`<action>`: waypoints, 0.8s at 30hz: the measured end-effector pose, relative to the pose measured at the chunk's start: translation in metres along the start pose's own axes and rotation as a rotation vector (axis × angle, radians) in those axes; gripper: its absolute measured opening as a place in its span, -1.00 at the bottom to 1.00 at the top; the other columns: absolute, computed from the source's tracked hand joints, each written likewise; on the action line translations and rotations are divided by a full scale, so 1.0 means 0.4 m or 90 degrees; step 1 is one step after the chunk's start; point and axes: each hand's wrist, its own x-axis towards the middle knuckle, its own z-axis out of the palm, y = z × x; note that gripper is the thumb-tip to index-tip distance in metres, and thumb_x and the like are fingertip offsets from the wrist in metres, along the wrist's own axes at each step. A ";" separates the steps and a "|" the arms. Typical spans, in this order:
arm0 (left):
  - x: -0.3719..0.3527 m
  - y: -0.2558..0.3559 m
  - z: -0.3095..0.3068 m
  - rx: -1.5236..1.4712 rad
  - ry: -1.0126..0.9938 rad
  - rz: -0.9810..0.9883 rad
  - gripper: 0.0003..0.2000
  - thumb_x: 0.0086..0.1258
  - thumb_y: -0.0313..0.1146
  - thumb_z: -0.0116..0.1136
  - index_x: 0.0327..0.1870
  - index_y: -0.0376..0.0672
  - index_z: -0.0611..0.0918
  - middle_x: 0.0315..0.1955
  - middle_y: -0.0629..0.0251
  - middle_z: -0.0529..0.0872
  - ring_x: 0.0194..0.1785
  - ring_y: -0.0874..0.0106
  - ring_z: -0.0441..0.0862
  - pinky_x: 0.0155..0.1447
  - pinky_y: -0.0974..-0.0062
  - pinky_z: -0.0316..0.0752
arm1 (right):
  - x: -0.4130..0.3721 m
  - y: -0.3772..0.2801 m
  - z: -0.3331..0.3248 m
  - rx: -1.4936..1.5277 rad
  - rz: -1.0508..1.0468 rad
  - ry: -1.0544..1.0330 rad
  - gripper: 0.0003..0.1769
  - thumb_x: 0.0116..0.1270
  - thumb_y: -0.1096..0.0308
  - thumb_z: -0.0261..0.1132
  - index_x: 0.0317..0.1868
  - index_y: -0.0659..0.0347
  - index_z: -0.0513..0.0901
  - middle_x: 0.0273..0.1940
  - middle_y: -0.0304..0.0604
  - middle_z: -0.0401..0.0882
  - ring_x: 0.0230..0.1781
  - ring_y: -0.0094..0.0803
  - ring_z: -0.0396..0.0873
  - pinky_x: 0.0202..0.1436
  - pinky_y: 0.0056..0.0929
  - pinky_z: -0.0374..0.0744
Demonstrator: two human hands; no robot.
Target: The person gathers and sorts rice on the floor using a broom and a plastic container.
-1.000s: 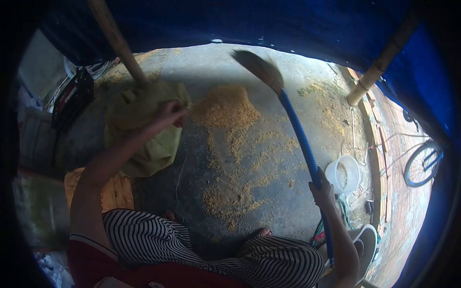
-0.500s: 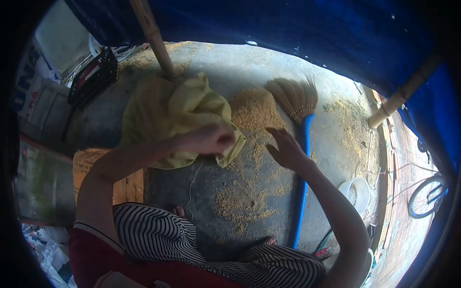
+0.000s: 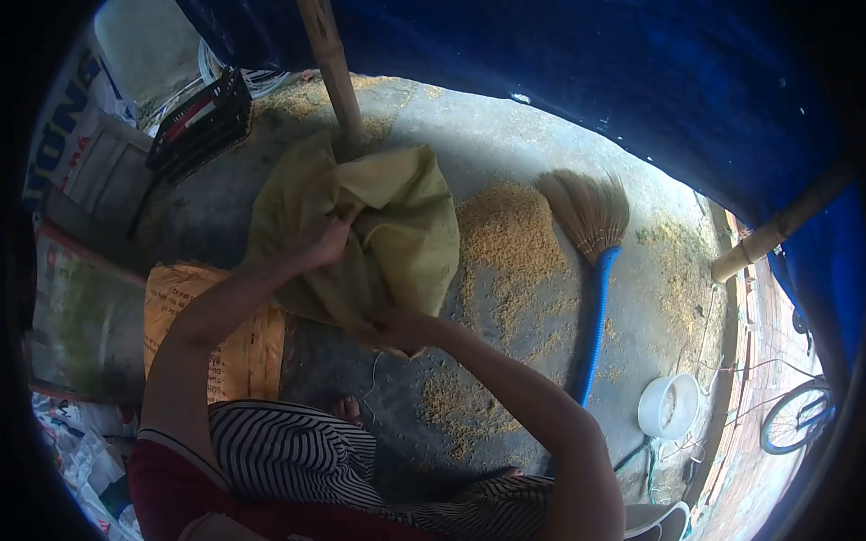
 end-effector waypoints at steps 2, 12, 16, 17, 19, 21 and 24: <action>-0.026 -0.006 0.025 0.062 0.021 -0.016 -0.51 0.17 -0.34 0.07 0.13 -0.33 0.31 -0.14 -0.16 0.55 -0.20 0.08 0.61 -0.17 0.25 0.54 | 0.053 0.031 -0.035 0.007 -0.010 0.118 -0.48 0.31 0.05 0.06 0.15 0.22 0.41 0.08 0.10 0.44 0.03 0.00 0.48 0.11 -0.21 0.45; -0.095 -0.049 -0.025 0.080 -0.062 -0.017 -0.57 0.07 -0.02 0.17 -0.28 -0.27 0.66 -0.10 -0.10 0.54 -0.20 0.13 0.60 -0.09 0.23 0.46 | 0.099 0.166 -0.094 -0.516 0.219 0.237 -0.54 0.34 0.04 -0.07 0.22 -0.11 0.37 0.29 -0.13 0.23 0.10 -0.19 0.47 0.12 -0.07 0.41; -0.093 -0.113 -0.049 0.186 -0.258 -0.098 -0.80 0.11 -0.30 0.10 -0.31 -0.15 0.68 -0.18 0.06 0.63 -0.11 0.19 0.60 -0.05 0.27 0.47 | 0.094 0.194 -0.143 -0.382 0.444 0.074 -0.52 0.31 -0.02 -0.02 0.18 -0.07 0.42 0.18 -0.17 0.40 0.02 -0.26 0.53 0.08 -0.14 0.42; -0.093 -0.105 -0.052 0.183 -0.257 -0.095 -0.80 0.11 -0.30 0.10 -0.31 -0.15 0.68 -0.18 0.06 0.63 -0.11 0.19 0.60 -0.05 0.27 0.47 | 0.115 0.204 -0.139 -0.404 0.441 0.025 -0.49 0.26 -0.02 0.04 0.18 -0.06 0.41 0.13 -0.13 0.44 0.06 -0.23 0.50 0.10 -0.17 0.41; -0.094 -0.049 -0.094 0.080 -0.102 0.029 -0.81 0.10 -0.38 0.08 -0.29 -0.16 0.67 -0.27 0.12 0.66 -0.10 0.16 0.60 -0.05 0.26 0.48 | 0.140 0.160 -0.137 -0.420 0.380 0.037 -0.47 0.21 -0.03 0.10 0.16 -0.02 0.42 0.06 -0.08 0.50 0.08 -0.20 0.48 0.11 -0.20 0.41; -0.034 0.026 -0.090 0.067 -0.068 0.058 -0.73 0.02 -0.35 0.18 -0.21 -0.20 0.63 -0.33 0.14 0.66 -0.13 0.17 0.60 -0.02 0.26 0.46 | 0.150 0.062 -0.126 -0.399 0.225 0.128 -0.48 0.23 -0.06 0.07 0.10 0.05 0.47 0.00 -0.05 0.52 0.02 -0.19 0.51 0.08 -0.19 0.41; 0.047 0.092 -0.084 -0.081 -0.138 0.147 -0.66 0.04 -0.39 0.16 -0.09 -0.17 0.58 -0.10 0.07 0.60 0.04 0.18 0.52 0.14 0.25 0.38 | 0.192 0.068 0.002 -0.475 -0.131 0.331 -0.40 0.28 -0.16 -0.06 0.09 0.11 0.50 -0.09 -0.04 0.58 -0.03 -0.19 0.54 0.07 -0.18 0.41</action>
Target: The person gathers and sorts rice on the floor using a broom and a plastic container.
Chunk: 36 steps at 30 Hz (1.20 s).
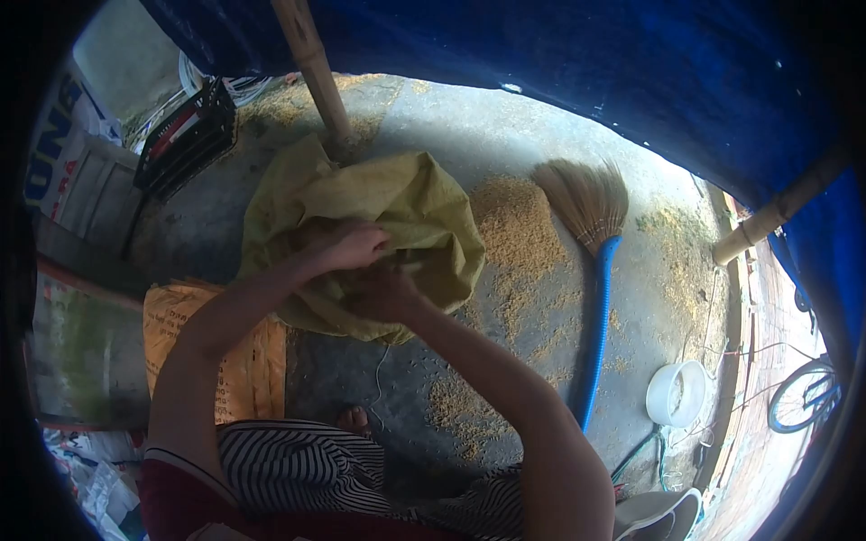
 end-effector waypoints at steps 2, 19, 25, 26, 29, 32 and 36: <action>0.113 -0.096 0.149 0.103 0.067 0.098 -0.54 0.07 -0.38 0.14 0.08 -0.10 0.48 0.17 0.05 0.39 0.26 0.15 0.32 0.30 0.20 0.22 | -0.031 -0.039 0.006 0.098 0.063 -0.137 -0.30 0.24 -0.26 -0.09 0.18 0.07 0.41 -0.02 -0.01 0.54 0.10 -0.16 0.43 0.19 -0.06 0.26; 0.292 -0.110 0.271 0.223 -0.023 0.191 -0.67 0.17 -0.28 0.08 -0.05 -0.19 0.58 0.00 -0.02 0.53 0.10 0.15 0.46 0.24 0.26 0.28 | -0.159 0.014 -0.127 0.184 0.201 -0.448 -0.42 0.25 -0.24 -0.07 -0.21 0.06 0.65 -0.28 -0.06 0.63 -0.17 -0.21 0.59 -0.12 -0.22 0.55; 0.316 -0.037 0.041 0.245 0.203 -0.057 -0.40 0.19 -0.37 0.12 0.29 -0.23 0.24 0.17 -0.13 0.34 0.25 -0.01 0.28 0.30 0.14 0.18 | -0.294 0.073 -0.134 0.185 0.229 -0.069 -0.72 0.17 0.22 0.16 -0.18 0.18 0.60 -0.26 -0.05 0.58 -0.13 -0.17 0.53 0.03 -0.18 0.45; 0.336 0.021 0.043 0.249 0.203 -0.037 -0.40 0.19 -0.37 0.12 0.29 -0.23 0.24 0.17 -0.13 0.34 0.25 -0.01 0.28 0.30 0.14 0.18 | -0.336 0.099 -0.168 0.182 0.241 0.013 -0.74 0.18 0.23 0.16 -0.19 0.17 0.60 -0.25 -0.05 0.57 -0.10 -0.17 0.50 0.08 -0.20 0.42; 0.348 0.141 0.040 0.101 0.326 -0.044 -0.42 0.18 -0.36 0.12 0.26 -0.23 0.26 0.16 -0.19 0.33 0.25 -0.03 0.27 0.30 0.16 0.18 | -0.521 0.198 -0.324 0.091 0.247 0.200 -0.73 0.19 0.23 0.17 -0.16 0.16 0.60 -0.20 -0.05 0.56 -0.01 -0.20 0.46 0.14 -0.24 0.39; 0.304 0.392 -0.009 -0.023 0.323 0.274 -0.57 0.15 -0.40 0.13 0.08 -0.25 0.39 0.02 -0.10 0.44 0.13 0.03 0.39 0.20 0.23 0.31 | -0.818 0.326 -0.402 -0.092 0.637 0.065 -0.72 0.14 0.34 0.10 -0.12 0.18 0.51 -0.11 -0.04 0.46 -0.19 -0.11 0.47 -0.14 -0.24 0.50; 0.307 0.590 0.049 -0.133 0.164 0.385 -0.70 0.12 -0.44 0.14 -0.09 -0.26 0.49 -0.10 0.02 0.49 0.04 0.12 0.44 0.10 0.27 0.37 | -1.203 0.386 -0.444 -0.219 1.203 -0.160 -0.31 0.11 0.00 0.30 0.14 0.24 0.33 0.09 0.06 0.34 0.14 -0.11 0.29 0.10 -0.01 0.35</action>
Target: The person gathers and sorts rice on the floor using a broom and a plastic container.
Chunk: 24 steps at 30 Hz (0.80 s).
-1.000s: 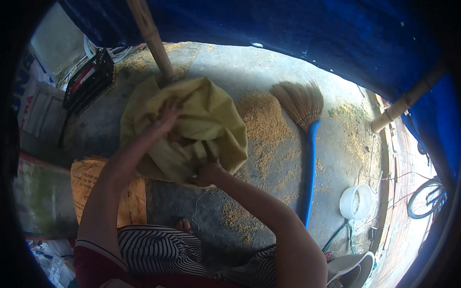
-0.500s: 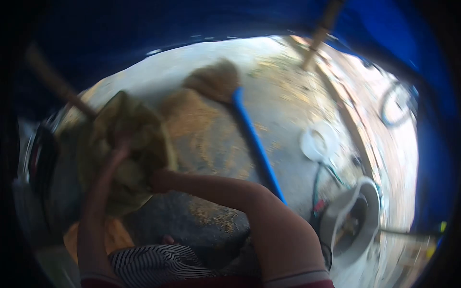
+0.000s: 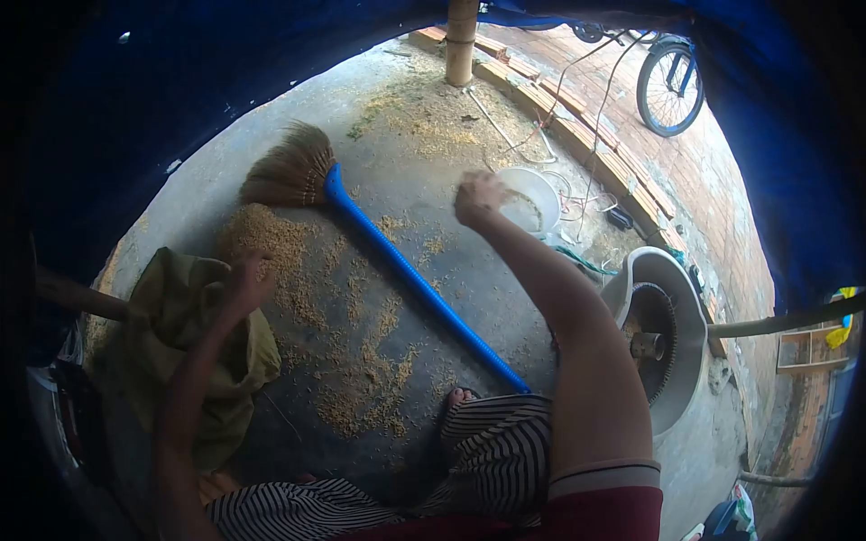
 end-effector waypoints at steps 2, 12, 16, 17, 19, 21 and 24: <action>0.019 0.031 0.072 -0.032 -0.095 0.011 -0.68 0.12 -0.40 0.14 -0.08 -0.26 0.50 -0.07 0.03 0.48 0.06 0.11 0.43 0.13 0.25 0.35 | -0.012 0.105 0.037 -0.054 0.071 -0.093 -0.33 0.05 -0.01 0.33 0.09 0.22 0.43 0.14 -0.02 0.39 0.17 -0.11 0.35 0.08 0.09 0.36; -0.088 -0.054 0.182 0.375 -0.375 -0.062 -0.42 0.14 -0.27 0.16 0.23 -0.14 0.33 0.17 -0.04 0.31 0.29 0.04 0.21 0.31 0.20 0.20 | -0.027 0.092 0.062 0.218 -0.206 0.016 -0.79 0.17 0.41 0.08 -0.24 0.16 0.62 -0.29 0.06 0.61 -0.25 -0.01 0.59 -0.21 -0.15 0.52; -0.209 -0.322 0.141 0.309 -0.420 -0.329 -0.25 0.08 -0.26 0.24 0.34 -0.03 0.16 0.30 -0.09 0.07 0.31 -0.01 0.16 0.29 0.03 0.18 | -0.064 -0.100 -0.009 0.328 -0.486 0.124 -0.78 0.20 0.46 0.05 -0.22 0.16 0.61 -0.35 0.02 0.61 -0.31 -0.05 0.59 -0.23 -0.13 0.51; -0.239 -0.344 0.115 0.311 -0.421 -0.338 -0.25 0.08 -0.26 0.24 0.34 -0.03 0.16 0.30 -0.09 0.07 0.31 -0.01 0.16 0.29 0.03 0.18 | -0.085 -0.150 -0.017 0.341 -0.552 0.128 -0.77 0.18 0.49 0.05 -0.21 0.15 0.61 -0.35 0.00 0.61 -0.31 -0.06 0.58 -0.20 -0.14 0.50; -0.284 -0.346 0.049 0.462 -0.431 -0.422 -0.15 0.03 -0.27 0.29 0.37 0.02 0.07 0.33 -0.08 0.01 0.30 -0.04 0.18 0.26 0.04 0.24 | -0.142 -0.242 -0.023 0.190 -0.663 0.136 -0.75 0.12 0.50 0.09 -0.20 0.10 0.62 -0.36 -0.05 0.59 -0.26 -0.12 0.57 -0.10 -0.21 0.47; -0.329 -0.345 -0.001 0.472 -0.425 -0.479 -0.09 0.00 -0.28 0.31 0.39 0.06 0.00 0.33 -0.09 0.00 0.27 -0.08 0.24 0.24 0.07 0.28 | -0.182 -0.302 -0.016 0.165 -0.723 0.097 -0.77 0.11 0.48 0.10 -0.24 0.06 0.62 -0.35 -0.08 0.59 -0.26 -0.14 0.57 -0.06 -0.23 0.46; -0.395 -0.380 -0.056 0.386 -0.463 -0.553 -0.10 0.03 -0.30 0.27 0.40 0.06 -0.03 0.35 -0.10 -0.05 0.24 -0.14 0.28 0.23 0.00 0.28 | -0.221 -0.360 0.023 0.100 -0.797 -0.024 -0.81 0.11 0.40 0.16 -0.25 0.04 0.61 -0.30 -0.09 0.58 -0.21 -0.16 0.56 -0.02 -0.26 0.45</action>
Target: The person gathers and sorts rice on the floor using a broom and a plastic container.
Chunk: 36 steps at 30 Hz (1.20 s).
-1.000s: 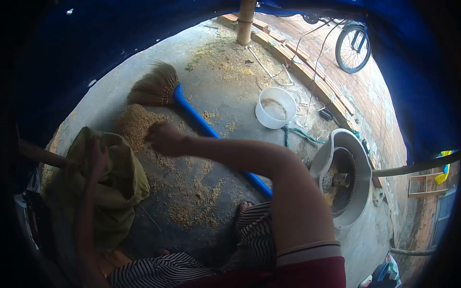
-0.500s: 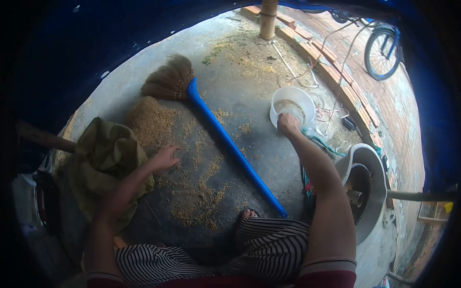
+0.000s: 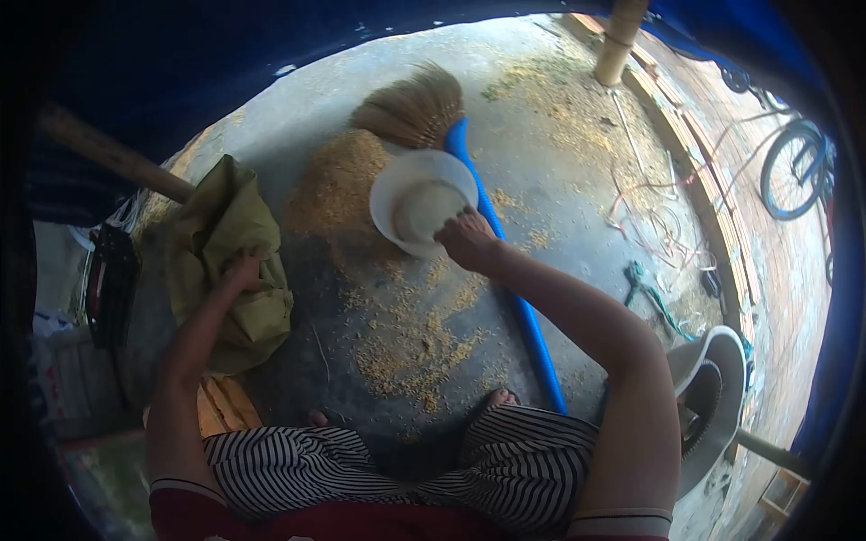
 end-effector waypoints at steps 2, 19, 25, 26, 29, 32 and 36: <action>-0.030 -0.008 -0.015 -0.029 0.007 0.015 -0.09 0.00 -0.24 0.31 0.39 0.00 0.01 0.33 -0.08 0.05 0.24 -0.05 0.32 0.25 0.05 0.28 | 0.000 0.001 0.021 0.117 -0.095 -0.063 -0.70 0.12 0.24 0.29 -0.11 0.08 0.58 -0.21 -0.04 0.54 -0.09 -0.15 0.51 0.00 -0.24 0.45; 0.218 0.191 -0.086 -0.483 0.242 0.242 0.22 -0.13 -0.12 0.46 0.38 -0.22 -0.30 0.32 -0.20 0.05 0.39 0.05 0.07 0.39 0.27 0.07 | 0.059 0.108 0.026 1.036 0.420 -0.246 -0.25 0.14 0.16 0.35 0.24 0.01 0.10 -0.11 -0.11 0.48 -0.56 -0.46 0.59 -0.54 -0.50 0.66; 0.245 0.119 -0.071 -0.435 0.078 0.130 0.35 -0.23 -0.07 0.52 0.35 -0.20 -0.44 0.31 -0.33 -0.08 0.40 -0.06 -0.04 0.42 0.15 0.00 | 0.106 0.032 0.083 1.006 0.521 -0.161 -0.19 0.12 0.24 0.35 0.25 0.21 0.03 -0.01 0.15 0.40 -0.44 -0.22 0.64 -0.47 -0.40 0.70; 0.253 0.124 -0.069 -0.437 0.077 0.130 0.35 -0.23 -0.07 0.52 0.35 -0.20 -0.44 0.31 -0.33 -0.08 0.40 -0.06 -0.04 0.42 0.15 0.00 | 0.115 0.049 0.122 0.992 0.514 -0.193 -0.30 0.15 0.31 0.29 0.22 0.21 0.10 -0.09 0.13 0.45 -0.48 -0.20 0.63 -0.49 -0.37 0.69; 0.277 0.141 -0.054 -0.439 0.086 0.140 0.37 -0.27 -0.04 0.53 0.36 -0.19 -0.41 0.31 -0.36 -0.14 0.39 -0.11 -0.05 0.41 0.13 0.01 | 0.135 0.082 0.118 0.971 0.493 -0.254 -0.45 0.18 0.41 0.19 0.16 0.27 0.19 -0.16 0.14 0.50 -0.48 -0.15 0.63 -0.51 -0.30 0.69; 0.282 0.147 -0.050 -0.372 0.079 0.123 0.38 -0.31 -0.03 0.54 0.36 -0.17 -0.41 0.31 -0.40 -0.23 0.38 -0.16 -0.07 0.41 0.11 0.01 | 0.134 0.130 0.051 1.036 0.463 -0.246 -0.51 0.17 0.45 0.12 0.12 0.36 0.24 -0.16 0.19 0.50 -0.42 -0.09 0.62 -0.46 -0.23 0.69; 0.278 0.149 -0.060 -0.355 0.077 0.119 0.39 -0.33 -0.03 0.55 0.37 -0.14 -0.41 0.30 -0.43 -0.29 0.38 -0.18 -0.07 0.39 0.03 0.01 | 0.080 0.262 0.068 1.168 0.525 -0.128 -0.51 0.14 0.46 0.10 0.11 0.37 0.26 -0.16 0.23 0.48 -0.33 -0.04 0.61 -0.36 -0.13 0.69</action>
